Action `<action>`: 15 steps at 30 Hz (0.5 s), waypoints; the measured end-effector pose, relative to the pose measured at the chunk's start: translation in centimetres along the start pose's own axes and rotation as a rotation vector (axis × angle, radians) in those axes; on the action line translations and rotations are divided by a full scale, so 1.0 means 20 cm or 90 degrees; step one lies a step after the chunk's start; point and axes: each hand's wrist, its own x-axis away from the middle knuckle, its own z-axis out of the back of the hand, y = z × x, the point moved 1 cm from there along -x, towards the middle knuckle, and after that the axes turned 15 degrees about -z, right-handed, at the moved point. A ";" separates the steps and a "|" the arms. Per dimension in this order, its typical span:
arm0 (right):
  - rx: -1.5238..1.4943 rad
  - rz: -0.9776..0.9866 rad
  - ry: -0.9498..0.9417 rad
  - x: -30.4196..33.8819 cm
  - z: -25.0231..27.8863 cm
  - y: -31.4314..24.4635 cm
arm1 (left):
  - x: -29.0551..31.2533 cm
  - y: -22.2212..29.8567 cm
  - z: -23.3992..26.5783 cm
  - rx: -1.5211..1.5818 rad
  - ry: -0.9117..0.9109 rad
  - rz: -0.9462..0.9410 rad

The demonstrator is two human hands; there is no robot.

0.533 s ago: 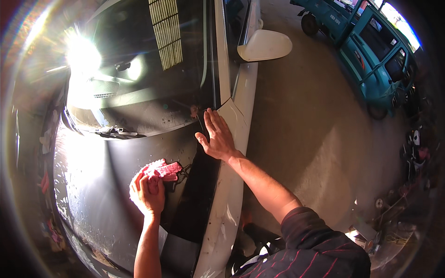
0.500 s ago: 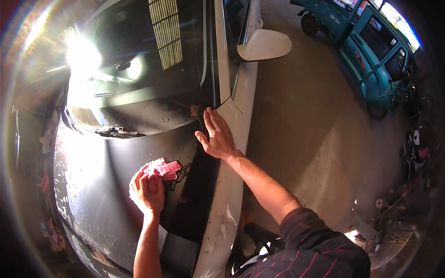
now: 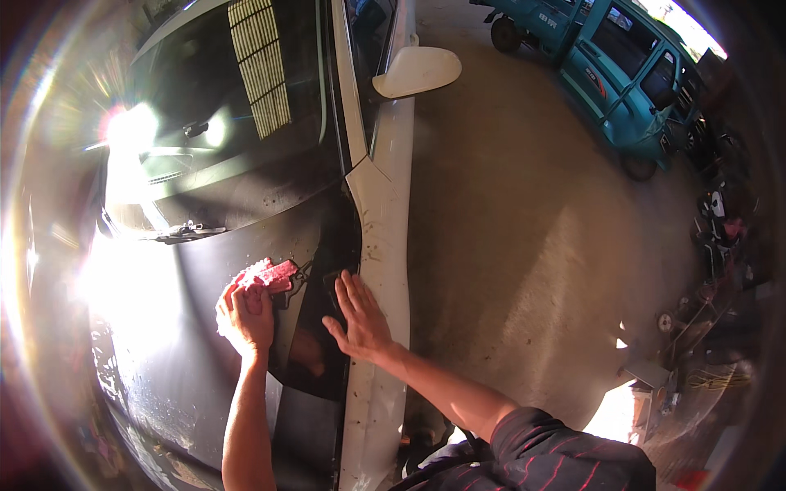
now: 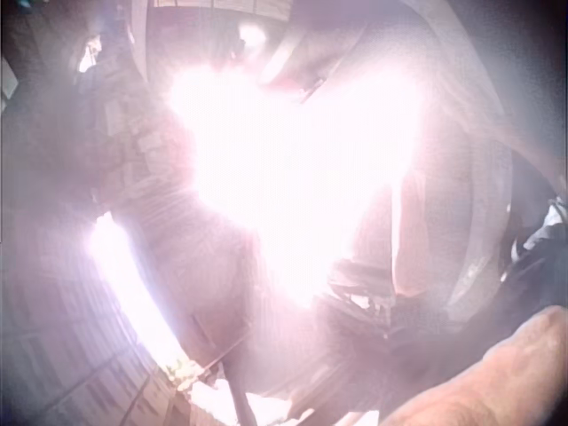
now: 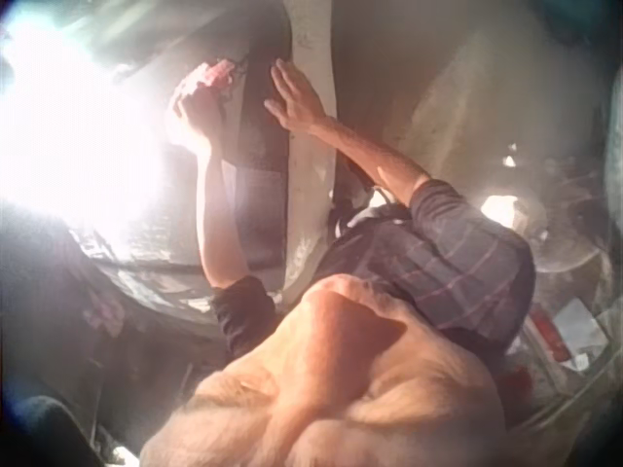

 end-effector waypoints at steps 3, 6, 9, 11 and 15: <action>0.012 0.052 0.011 0.01 -0.04 0.07 | -0.01 -0.02 -0.01 0.006 0.009 -0.008; 0.024 -0.044 0.035 -0.39 0.07 0.10 | 0.01 0.00 -0.03 0.015 0.005 -0.003; 0.027 -0.030 0.065 -0.55 0.05 0.13 | 0.00 0.01 -0.03 0.002 0.005 -0.001; 0.001 -0.012 0.057 -0.42 0.02 0.14 | 0.01 0.01 -0.03 -0.004 -0.003 0.016; 0.005 -0.006 0.021 -0.32 0.04 0.13 | 0.00 -0.01 0.00 0.003 -0.010 0.013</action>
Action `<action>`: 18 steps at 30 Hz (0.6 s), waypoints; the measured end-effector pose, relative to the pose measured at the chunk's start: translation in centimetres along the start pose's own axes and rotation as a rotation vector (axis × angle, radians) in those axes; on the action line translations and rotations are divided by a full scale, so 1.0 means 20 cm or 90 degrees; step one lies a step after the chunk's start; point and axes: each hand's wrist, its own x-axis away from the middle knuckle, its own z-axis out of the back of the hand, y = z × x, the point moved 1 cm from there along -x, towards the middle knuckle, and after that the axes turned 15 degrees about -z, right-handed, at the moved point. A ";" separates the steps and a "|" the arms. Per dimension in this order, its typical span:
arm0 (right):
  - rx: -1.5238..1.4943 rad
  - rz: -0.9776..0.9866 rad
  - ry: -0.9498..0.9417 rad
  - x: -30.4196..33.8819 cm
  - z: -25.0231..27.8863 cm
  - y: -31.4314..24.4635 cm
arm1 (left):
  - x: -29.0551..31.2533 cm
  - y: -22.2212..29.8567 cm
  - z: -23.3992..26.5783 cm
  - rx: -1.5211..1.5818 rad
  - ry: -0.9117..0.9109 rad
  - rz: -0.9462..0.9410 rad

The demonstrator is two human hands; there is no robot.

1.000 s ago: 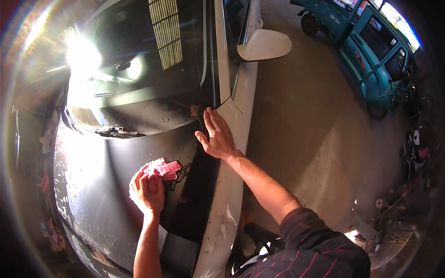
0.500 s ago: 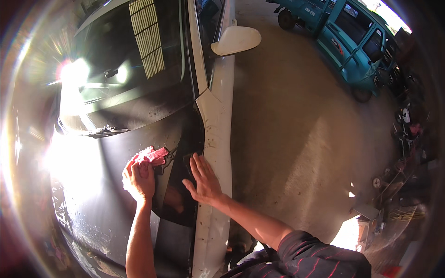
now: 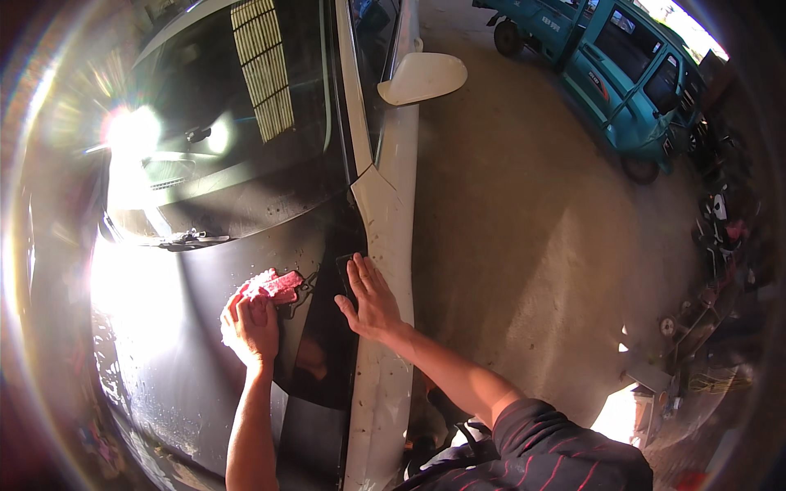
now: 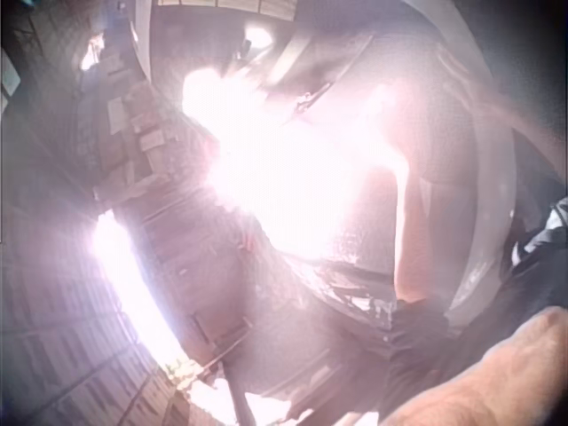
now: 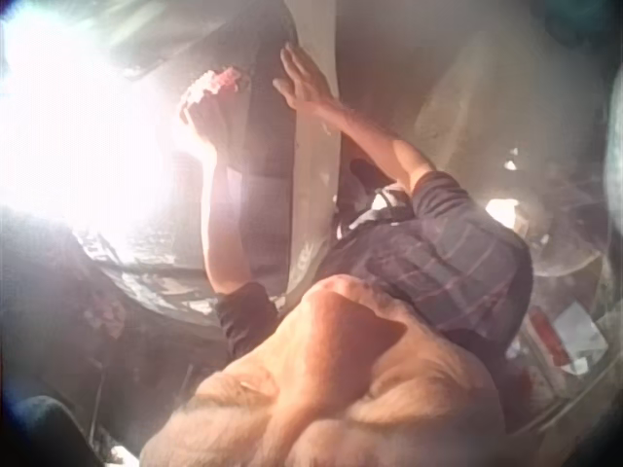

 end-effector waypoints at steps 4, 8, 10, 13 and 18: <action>0.029 0.021 0.023 -0.23 0.02 0.05 | -0.01 0.03 -0.01 0.014 -0.007 0.008; 0.058 0.039 0.049 -0.43 0.03 0.06 | -0.02 0.02 0.01 0.024 -0.018 0.014; 0.069 0.045 0.048 -0.48 0.04 0.08 | -0.03 0.03 0.03 0.028 -0.018 0.005; 0.034 0.096 0.066 -0.54 0.04 0.10 | -0.04 0.04 0.03 0.033 -0.009 0.001; 0.033 0.105 0.041 -0.75 0.06 0.05 | -0.03 0.03 0.03 0.020 -0.010 0.000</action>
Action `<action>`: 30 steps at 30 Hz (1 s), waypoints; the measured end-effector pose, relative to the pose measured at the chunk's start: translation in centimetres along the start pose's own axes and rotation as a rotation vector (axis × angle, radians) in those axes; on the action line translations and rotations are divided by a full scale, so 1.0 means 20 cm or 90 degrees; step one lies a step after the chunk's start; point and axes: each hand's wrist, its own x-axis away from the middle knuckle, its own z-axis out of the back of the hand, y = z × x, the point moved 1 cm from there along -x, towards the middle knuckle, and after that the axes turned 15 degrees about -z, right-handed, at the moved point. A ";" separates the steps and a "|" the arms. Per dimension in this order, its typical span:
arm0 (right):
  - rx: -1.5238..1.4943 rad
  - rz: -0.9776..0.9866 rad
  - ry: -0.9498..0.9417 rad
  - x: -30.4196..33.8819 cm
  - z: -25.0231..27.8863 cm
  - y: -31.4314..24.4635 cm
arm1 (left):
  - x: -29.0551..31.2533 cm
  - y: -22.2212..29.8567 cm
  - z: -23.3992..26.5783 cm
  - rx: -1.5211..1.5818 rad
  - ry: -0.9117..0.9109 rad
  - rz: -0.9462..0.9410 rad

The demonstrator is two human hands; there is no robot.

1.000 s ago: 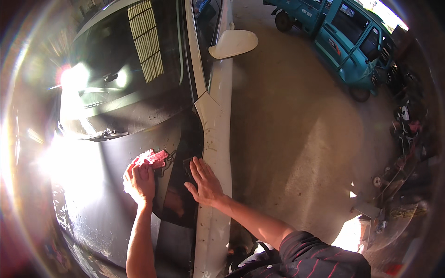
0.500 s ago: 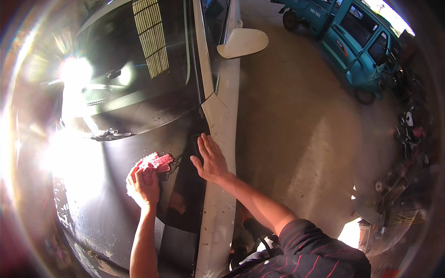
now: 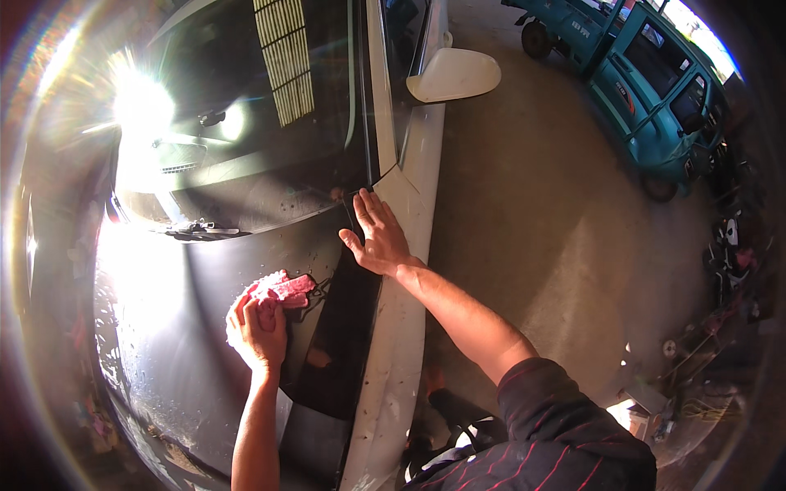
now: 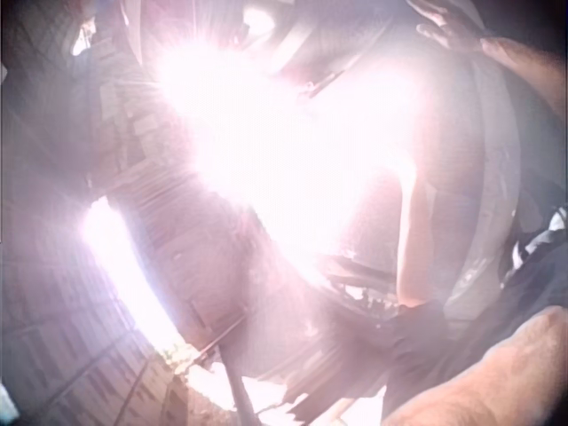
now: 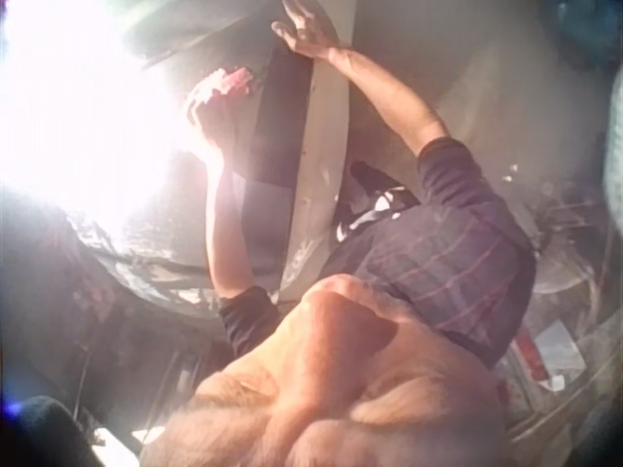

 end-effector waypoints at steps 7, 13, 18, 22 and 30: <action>0.024 -0.030 -0.014 -0.08 0.01 -0.02 | 0.01 -0.01 -0.04 0.010 0.018 -0.009; -0.002 -0.064 0.009 0.42 -0.04 -0.11 | 0.01 -0.01 -0.04 -0.019 0.033 -0.028; -0.052 -0.053 -0.046 1.11 -0.05 -0.37 | 0.03 -0.01 -0.04 -0.007 0.035 -0.020; -0.012 -0.018 -0.064 1.09 -0.02 -0.30 | 0.01 -0.01 -0.03 0.004 0.028 -0.022; -0.002 -0.090 -0.020 0.79 -0.02 -0.28 | 0.03 -0.03 -0.04 -0.012 0.029 -0.025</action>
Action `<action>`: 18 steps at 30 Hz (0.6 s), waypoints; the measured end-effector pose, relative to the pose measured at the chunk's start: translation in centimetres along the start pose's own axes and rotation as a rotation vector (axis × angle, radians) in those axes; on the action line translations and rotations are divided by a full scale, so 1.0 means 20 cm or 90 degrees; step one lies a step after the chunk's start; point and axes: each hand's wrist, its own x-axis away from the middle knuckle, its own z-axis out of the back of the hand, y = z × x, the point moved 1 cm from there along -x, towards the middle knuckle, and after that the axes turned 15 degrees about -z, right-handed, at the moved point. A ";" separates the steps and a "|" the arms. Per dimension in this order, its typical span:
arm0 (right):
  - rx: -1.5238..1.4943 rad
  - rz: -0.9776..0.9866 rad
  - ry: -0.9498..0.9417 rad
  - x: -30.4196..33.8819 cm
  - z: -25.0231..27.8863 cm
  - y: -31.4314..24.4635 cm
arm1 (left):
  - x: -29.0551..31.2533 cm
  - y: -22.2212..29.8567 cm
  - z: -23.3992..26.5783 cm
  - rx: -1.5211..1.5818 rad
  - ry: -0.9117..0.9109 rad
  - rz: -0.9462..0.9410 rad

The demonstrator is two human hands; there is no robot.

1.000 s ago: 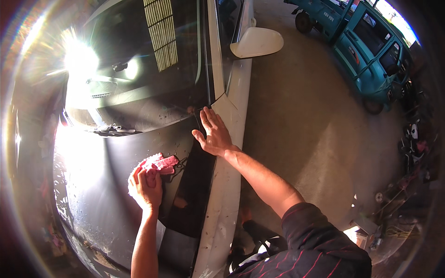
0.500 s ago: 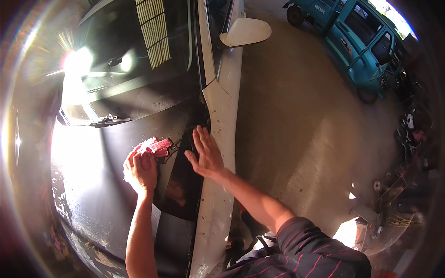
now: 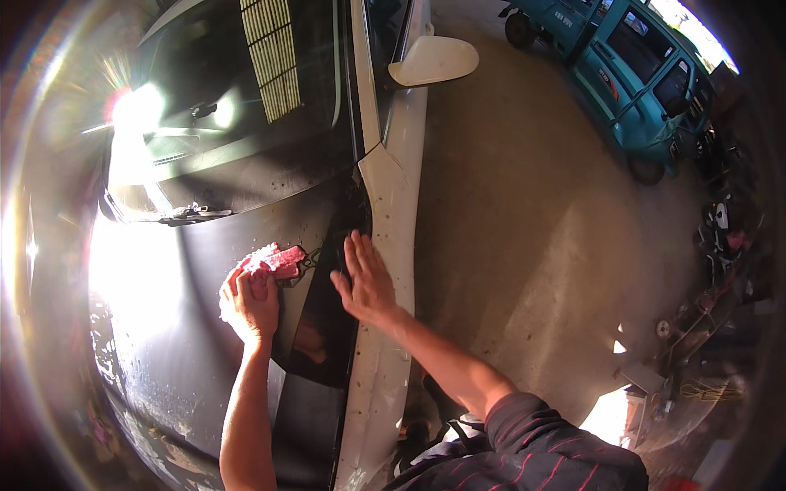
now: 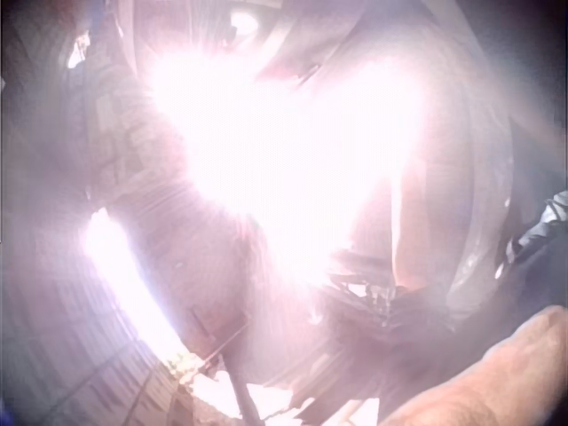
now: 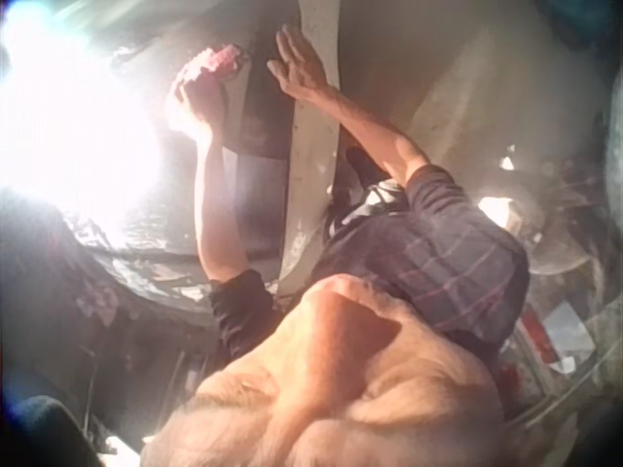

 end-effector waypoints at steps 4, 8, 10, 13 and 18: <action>-0.015 0.071 -0.063 0.38 0.00 -0.10 | -0.01 0.00 0.03 0.004 -0.020 0.009; 0.003 -0.005 0.011 -0.17 0.03 0.04 | -0.02 0.03 0.00 0.008 -0.011 -0.005; 0.021 -0.010 0.048 -0.33 0.03 0.08 | -0.03 0.04 -0.02 -0.005 -0.013 -0.004; -0.040 -0.009 0.052 -0.04 -0.03 0.00 | -0.01 0.01 -0.02 -0.026 -0.022 0.005; -0.045 0.033 -0.057 0.24 -0.02 -0.04 | 0.01 -0.03 0.01 -0.030 -0.037 0.011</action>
